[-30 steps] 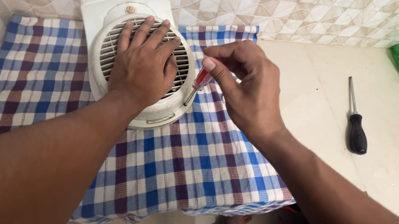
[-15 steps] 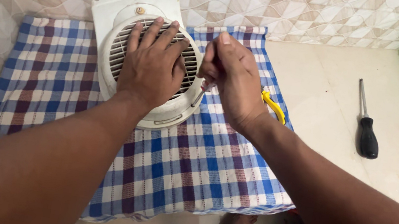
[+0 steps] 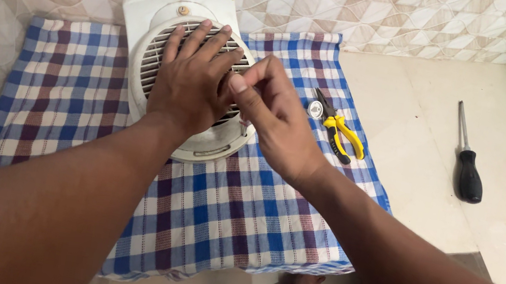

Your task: The person uses a screwdriver to remove screws from the front grille of a white electric fan. They then separate the front cover from the main body, remove the fan blade, and begin unscrewing the motor assembly from the housing.

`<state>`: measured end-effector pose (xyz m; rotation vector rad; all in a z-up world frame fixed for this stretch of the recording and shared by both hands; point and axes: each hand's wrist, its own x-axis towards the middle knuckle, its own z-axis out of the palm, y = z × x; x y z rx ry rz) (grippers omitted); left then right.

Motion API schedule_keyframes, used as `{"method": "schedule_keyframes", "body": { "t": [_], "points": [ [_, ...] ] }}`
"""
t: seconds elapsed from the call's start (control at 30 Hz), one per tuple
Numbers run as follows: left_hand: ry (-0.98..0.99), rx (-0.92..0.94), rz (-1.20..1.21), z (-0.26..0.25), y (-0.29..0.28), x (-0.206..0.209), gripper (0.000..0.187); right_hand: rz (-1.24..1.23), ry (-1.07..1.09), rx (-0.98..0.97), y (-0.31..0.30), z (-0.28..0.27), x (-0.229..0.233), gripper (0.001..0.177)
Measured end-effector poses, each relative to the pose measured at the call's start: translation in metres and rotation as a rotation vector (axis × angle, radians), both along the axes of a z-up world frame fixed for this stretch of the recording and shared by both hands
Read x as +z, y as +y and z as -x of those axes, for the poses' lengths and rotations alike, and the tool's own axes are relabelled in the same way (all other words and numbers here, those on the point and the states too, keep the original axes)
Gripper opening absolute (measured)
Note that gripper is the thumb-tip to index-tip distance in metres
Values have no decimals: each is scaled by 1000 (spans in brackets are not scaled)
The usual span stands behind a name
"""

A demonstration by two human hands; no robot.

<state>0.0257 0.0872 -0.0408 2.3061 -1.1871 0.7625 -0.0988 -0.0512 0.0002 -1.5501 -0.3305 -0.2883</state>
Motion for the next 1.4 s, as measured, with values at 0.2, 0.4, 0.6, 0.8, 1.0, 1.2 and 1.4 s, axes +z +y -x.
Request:
{"method": "schedule_keyframes", "body": {
  "t": [0.2, 0.4, 0.6, 0.8, 1.0, 1.2, 1.4],
  "points": [
    [12, 31, 2, -1, -2, -3, 34, 87, 4, -211, -5, 4, 12, 19],
    [-21, 22, 7, -2, -3, -5, 38, 296, -66, -407, -14, 10, 18, 22],
    [-10, 17, 7, -1, -3, -4, 37, 162, -150, -78, -25, 13, 19, 25],
    [-7, 21, 25, -1, -3, -4, 36, 426, -161, -377, -14, 21, 17, 19],
    [-3, 27, -5, -2, -3, -4, 34, 690, -349, -472, -9, 21, 28, 19],
    [23, 34, -18, -3, -3, -2, 36, 641, -193, -469, -4, 13, 27, 14],
    [19, 36, 9, -1, -3, -4, 37, 564, -286, -425, -21, 20, 25, 21]
  ]
}}
